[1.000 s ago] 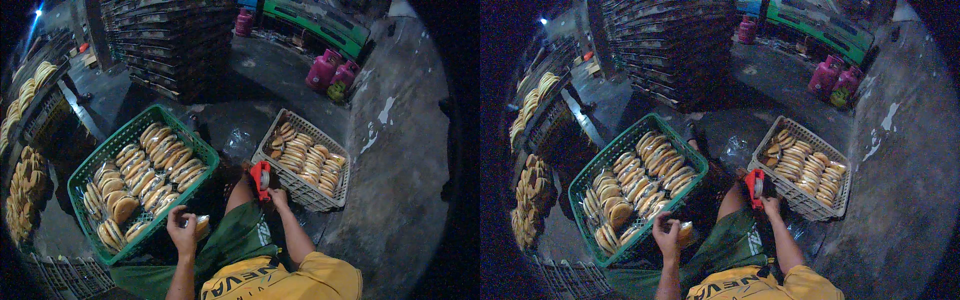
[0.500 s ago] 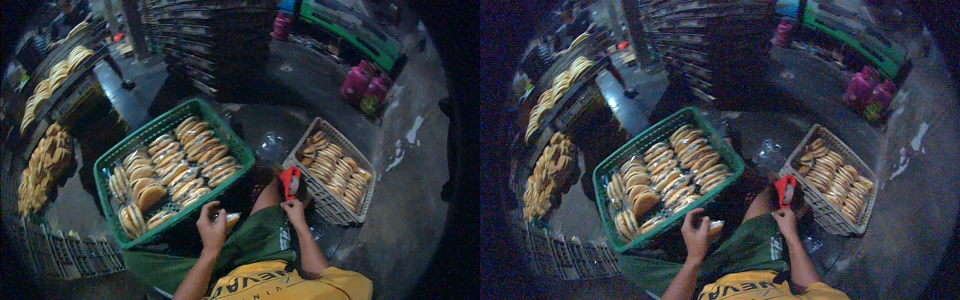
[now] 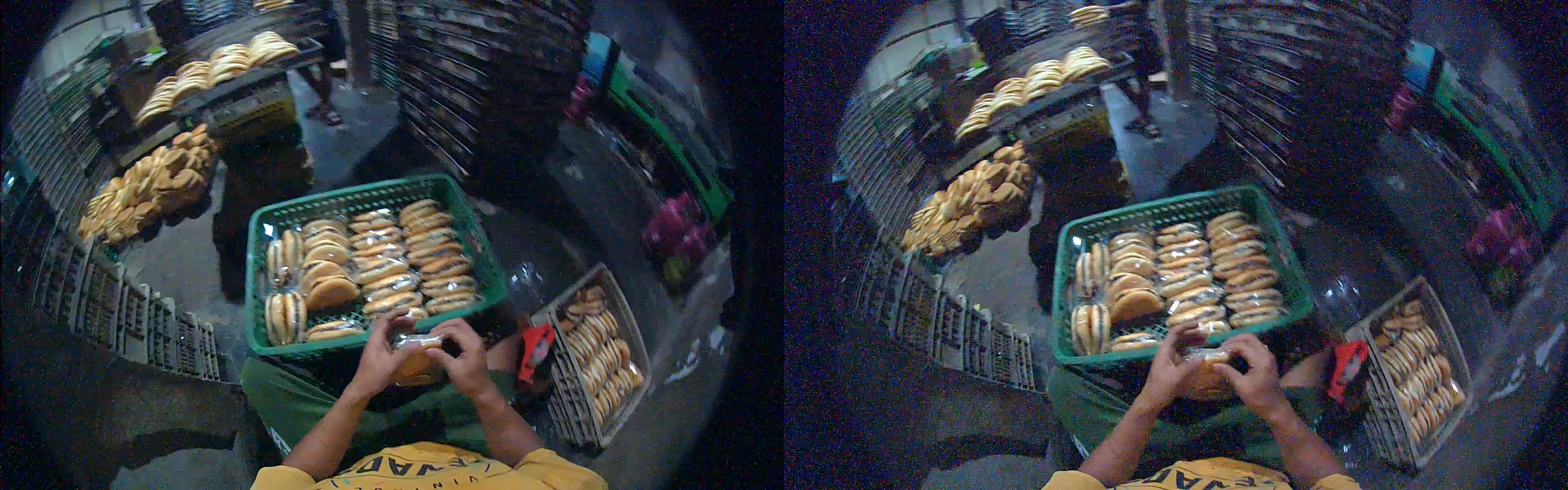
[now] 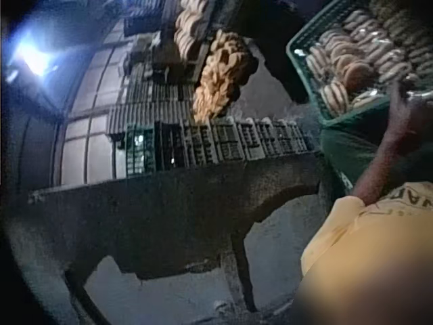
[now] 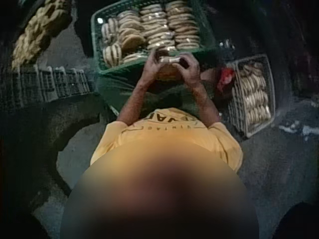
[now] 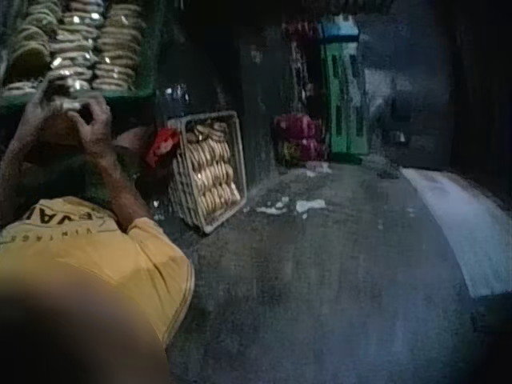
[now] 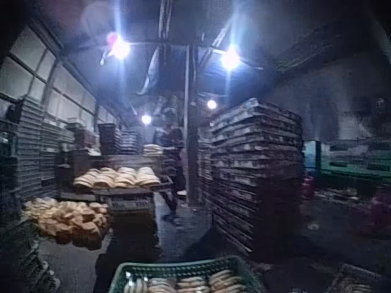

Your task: The person sits on the floor and places pairs of buns into clear plastic bags, then seals them with a handheld tape dispenser. The sealed buns are arranged in a green crate on the lap. Another worker is visible in the background handling trays of buns.

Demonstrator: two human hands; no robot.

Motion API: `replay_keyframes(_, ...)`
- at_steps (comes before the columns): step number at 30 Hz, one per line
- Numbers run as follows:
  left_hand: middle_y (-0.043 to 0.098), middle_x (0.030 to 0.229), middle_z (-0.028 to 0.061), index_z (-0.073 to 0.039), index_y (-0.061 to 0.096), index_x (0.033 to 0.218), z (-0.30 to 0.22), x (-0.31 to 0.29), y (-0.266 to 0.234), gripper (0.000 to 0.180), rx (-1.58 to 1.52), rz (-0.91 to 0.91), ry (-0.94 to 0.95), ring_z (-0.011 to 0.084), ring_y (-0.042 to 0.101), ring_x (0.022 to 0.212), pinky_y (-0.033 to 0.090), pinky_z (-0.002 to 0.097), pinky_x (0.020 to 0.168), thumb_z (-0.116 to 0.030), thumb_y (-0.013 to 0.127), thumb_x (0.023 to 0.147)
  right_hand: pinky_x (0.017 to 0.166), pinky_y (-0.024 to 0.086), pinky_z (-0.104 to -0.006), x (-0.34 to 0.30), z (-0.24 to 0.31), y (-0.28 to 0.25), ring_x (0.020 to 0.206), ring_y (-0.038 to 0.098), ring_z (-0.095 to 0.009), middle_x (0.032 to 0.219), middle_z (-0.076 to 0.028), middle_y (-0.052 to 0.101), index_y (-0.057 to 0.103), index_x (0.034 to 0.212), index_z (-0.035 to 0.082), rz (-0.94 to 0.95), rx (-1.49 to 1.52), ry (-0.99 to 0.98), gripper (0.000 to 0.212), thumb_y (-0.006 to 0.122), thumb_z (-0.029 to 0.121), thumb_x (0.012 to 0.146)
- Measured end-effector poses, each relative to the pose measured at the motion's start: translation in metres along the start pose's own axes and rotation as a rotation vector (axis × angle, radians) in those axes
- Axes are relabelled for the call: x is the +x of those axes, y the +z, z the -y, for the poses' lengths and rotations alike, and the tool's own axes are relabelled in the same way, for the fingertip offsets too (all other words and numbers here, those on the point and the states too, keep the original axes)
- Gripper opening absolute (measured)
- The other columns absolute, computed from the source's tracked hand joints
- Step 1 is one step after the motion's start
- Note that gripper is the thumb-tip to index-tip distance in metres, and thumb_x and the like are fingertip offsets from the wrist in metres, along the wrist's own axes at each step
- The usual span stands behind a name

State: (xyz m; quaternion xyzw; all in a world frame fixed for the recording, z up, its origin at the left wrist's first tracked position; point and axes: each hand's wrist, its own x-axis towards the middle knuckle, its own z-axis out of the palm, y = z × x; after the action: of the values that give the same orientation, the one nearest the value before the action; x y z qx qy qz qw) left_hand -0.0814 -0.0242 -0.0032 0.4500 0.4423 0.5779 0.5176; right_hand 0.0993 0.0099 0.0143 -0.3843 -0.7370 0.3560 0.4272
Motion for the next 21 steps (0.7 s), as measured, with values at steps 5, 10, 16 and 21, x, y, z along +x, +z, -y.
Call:
replay_keyframes(5, 0.059, 0.117, 0.01, -0.003, 0.052, 0.127, -0.011, 0.019, -0.057, 0.064, 0.304, -0.073, -0.022, 0.0172, 0.056, 0.112, 0.047, 0.034, 0.097, -0.018, 0.086, 0.074, 0.073, 0.046, -0.0347, 0.071, -0.026, 0.038, 0.078, 0.054, -0.022, 0.085, -0.008, 0.055, 0.058, 0.089, 0.003, -0.137, 0.123, -0.064, 0.031, 0.078, 0.025, 0.081)
replay_keyframes(10, 0.063, 0.122, 0.0168, -0.006, 0.057, 0.126, 0.01, 0.066, -0.144, 0.056, 1.011, -0.093, 0.152, 0.0345, 0.06, 0.114, 0.049, 0.0418, 0.097, -0.016, 0.079, 0.075, 0.077, 0.048, -0.0417, 0.156, -0.072, 0.099, 0.087, 0.061, -0.028, 0.083, -0.012, 0.062, 0.062, 0.093, 0.002, 0.025, -0.08, -0.084, 0.026, 0.074, 0.023, 0.083)
replay_keyframes(16, 0.063, 0.122, 0.0231, -0.009, 0.063, 0.128, 0.06, 0.068, -0.177, 0.048, 1.22, 0.053, -0.218, 0.0397, 0.06, 0.112, 0.048, 0.0456, 0.097, -0.04, 0.062, 0.091, 0.093, 0.047, -0.0476, 0.198, -0.123, 0.18, 0.12, 0.053, -0.038, 0.116, -0.014, 0.065, 0.068, 0.106, 0.011, 0.121, -0.883, -0.271, 0.024, 0.065, 0.026, 0.087)
replay_keyframes(21, 0.067, 0.114, 0.0218, -0.003, 0.064, 0.124, 0.046, 0.061, -0.173, 0.044, 1.035, -0.095, -0.129, 0.0378, 0.064, 0.108, 0.049, 0.0449, 0.094, -0.036, 0.058, 0.096, 0.088, 0.05, -0.0466, 0.203, -0.092, 0.176, 0.106, 0.064, -0.035, 0.105, -0.018, 0.068, 0.068, 0.104, 0.008, 0.431, -0.149, -0.182, 0.025, 0.065, 0.028, 0.089)
